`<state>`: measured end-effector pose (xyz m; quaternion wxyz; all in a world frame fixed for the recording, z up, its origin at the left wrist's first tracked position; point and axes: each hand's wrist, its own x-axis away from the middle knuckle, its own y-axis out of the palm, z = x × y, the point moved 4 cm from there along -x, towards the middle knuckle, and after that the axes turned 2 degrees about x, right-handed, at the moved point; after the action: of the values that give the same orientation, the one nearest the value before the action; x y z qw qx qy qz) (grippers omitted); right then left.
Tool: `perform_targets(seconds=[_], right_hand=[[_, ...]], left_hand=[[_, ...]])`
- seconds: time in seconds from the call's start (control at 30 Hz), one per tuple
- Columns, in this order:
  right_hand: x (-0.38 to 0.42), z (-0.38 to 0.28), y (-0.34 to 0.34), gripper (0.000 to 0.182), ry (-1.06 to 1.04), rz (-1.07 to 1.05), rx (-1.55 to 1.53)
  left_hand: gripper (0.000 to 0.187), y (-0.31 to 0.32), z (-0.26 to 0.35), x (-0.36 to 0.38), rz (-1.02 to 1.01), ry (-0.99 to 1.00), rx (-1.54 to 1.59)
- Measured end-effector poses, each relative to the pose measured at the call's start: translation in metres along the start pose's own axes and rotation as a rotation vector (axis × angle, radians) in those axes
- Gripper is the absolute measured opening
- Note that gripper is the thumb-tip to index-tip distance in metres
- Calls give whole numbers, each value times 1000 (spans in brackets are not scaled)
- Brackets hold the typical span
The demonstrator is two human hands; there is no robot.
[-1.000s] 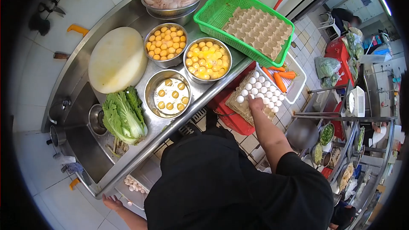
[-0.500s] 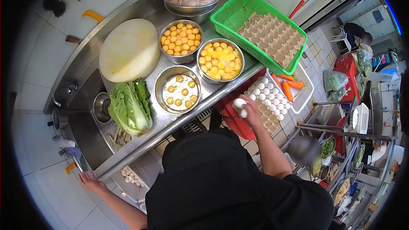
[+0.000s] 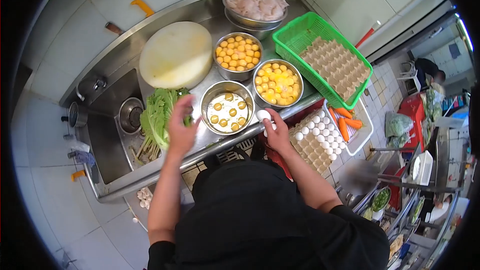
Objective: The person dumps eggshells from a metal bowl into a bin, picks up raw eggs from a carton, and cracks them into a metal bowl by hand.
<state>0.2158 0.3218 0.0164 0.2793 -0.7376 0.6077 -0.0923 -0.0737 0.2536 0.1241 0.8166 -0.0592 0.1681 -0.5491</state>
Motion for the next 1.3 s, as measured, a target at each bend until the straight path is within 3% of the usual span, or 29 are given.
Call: perform_targets(seconds=[0.07,0.1,0.13,0.2,0.27,0.4,0.47,0.7,0.77,1.0,1.07,1.1,1.13,1.17,1.23,1.3], right_hand=[[-12,-11,8,35,294,-135,-538],[-18,-19,11,33,409,-208,-654],[-26,-29,11,33,402,-217,-658],[-38,-42,21,33,511,-391,-806],[-50,-48,29,34,457,-408,-823],[-64,-63,34,37,348,-488,-758],[-72,-77,29,38,39,-503,-390],[-76,-81,33,40,-215,-453,-128],[-77,-88,29,43,-316,-468,89],[-72,-97,31,46,-291,-351,140],[-68,-86,34,39,39,-445,-166],[-66,-80,31,39,41,-441,-164],[-61,-65,28,37,299,-445,-547],[-54,-52,27,35,557,-433,-929],[-44,-47,10,39,545,-370,-858],[-34,-40,-7,45,475,-332,-685]], left_hand=[[57,52,14,-7,-281,-27,13],[59,71,13,-12,-379,-14,-41],[62,85,1,-16,-418,102,-77],[52,97,-4,-27,-539,58,-39],[47,92,-3,-38,-524,51,-49],[39,81,-9,-44,-457,96,-90],[41,77,-9,-43,-445,133,-81],[33,65,-17,-38,-363,224,-226],[32,63,-21,-38,-362,236,-245],[48,77,-18,-33,-275,354,-314],[38,82,-31,-37,-289,-74,40],[36,84,-50,-38,-221,-61,118],[36,83,-58,-39,-223,-59,119],[37,79,-73,-40,-152,-248,402],[39,70,-81,-38,-26,-558,781],[38,58,-81,-36,-24,-603,948]])
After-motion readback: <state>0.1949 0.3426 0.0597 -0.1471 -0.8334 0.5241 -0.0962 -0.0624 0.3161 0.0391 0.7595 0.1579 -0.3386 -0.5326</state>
